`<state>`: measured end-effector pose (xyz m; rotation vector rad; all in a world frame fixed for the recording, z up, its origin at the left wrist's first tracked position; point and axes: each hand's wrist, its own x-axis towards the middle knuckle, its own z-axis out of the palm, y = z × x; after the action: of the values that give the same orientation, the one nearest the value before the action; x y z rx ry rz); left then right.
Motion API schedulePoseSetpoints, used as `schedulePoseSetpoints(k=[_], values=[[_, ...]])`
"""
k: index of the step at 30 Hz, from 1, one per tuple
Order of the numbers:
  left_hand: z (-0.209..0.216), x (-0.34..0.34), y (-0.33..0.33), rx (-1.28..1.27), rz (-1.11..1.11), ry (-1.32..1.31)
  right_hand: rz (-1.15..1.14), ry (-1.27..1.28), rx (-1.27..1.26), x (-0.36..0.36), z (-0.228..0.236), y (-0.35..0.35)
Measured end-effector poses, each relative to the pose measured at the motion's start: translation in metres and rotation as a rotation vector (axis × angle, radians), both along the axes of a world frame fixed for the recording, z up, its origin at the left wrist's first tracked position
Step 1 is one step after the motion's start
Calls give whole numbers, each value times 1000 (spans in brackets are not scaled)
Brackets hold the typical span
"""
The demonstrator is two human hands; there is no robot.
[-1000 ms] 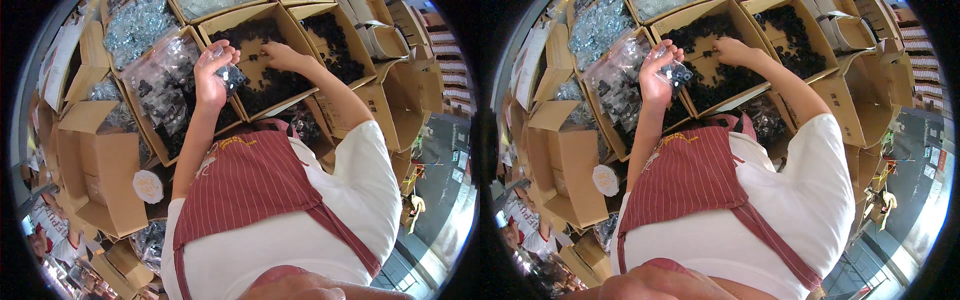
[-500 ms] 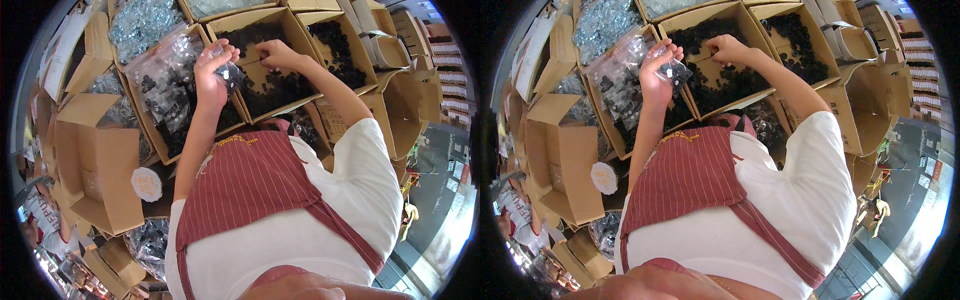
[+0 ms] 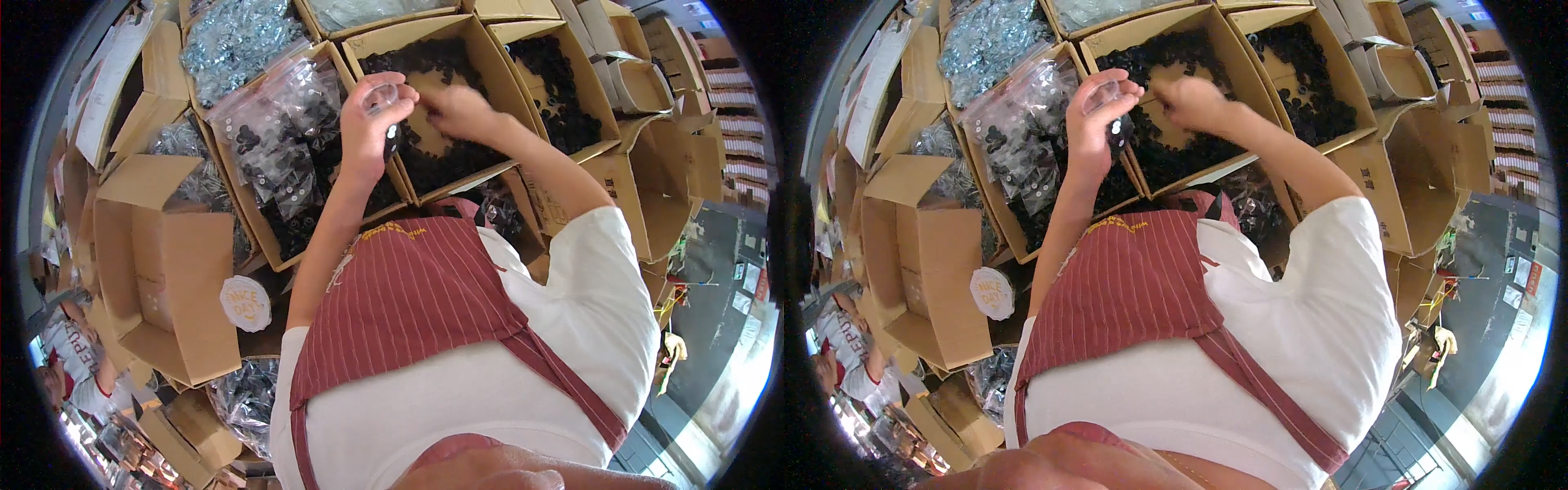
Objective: The person packs black plastic components by picking them from cardboard boxes, placing them into small plastic bags by hand, and sealing the bags.
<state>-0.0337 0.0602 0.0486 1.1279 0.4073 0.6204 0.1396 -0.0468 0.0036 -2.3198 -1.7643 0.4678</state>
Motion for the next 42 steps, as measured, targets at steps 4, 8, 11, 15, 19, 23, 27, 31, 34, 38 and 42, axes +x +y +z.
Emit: schedulePoseSetpoints(k=[4, 8, 11, 15, 19, 23, 27, 31, 34, 38, 42], values=[[-3, 1, -7, 86, -103, 75, -73, 462, 590, -6, 87, -3], [1, 1, -11, -34, -220, 42, 198, 485, 688, -25, 119, -9], [-7, 3, -13, 66, -180, -31, 303, 299, 604, -31, 126, -6], [3, 2, -10, 105, -292, -14, 86, 755, 471, -25, 144, -18], [12, -3, -10, 134, -260, -124, -296, 354, 657, 59, 118, -29], [12, 3, -15, 147, -268, -142, -446, -435, -40, 197, -19, -98], [13, 0, -16, 87, -217, -83, -243, 232, -405, 178, -61, -148], [9, -3, -13, 36, -172, -79, -253, 83, -343, 144, -32, -143], [12, -2, -16, 30, -190, -75, -451, 345, -309, 148, -21, -147], [10, 0, -15, 22, -176, -72, -496, 467, 64, 155, -45, -152], [1, 1, -12, -23, -84, -23, -1042, 981, 299, 153, -12, -145]])
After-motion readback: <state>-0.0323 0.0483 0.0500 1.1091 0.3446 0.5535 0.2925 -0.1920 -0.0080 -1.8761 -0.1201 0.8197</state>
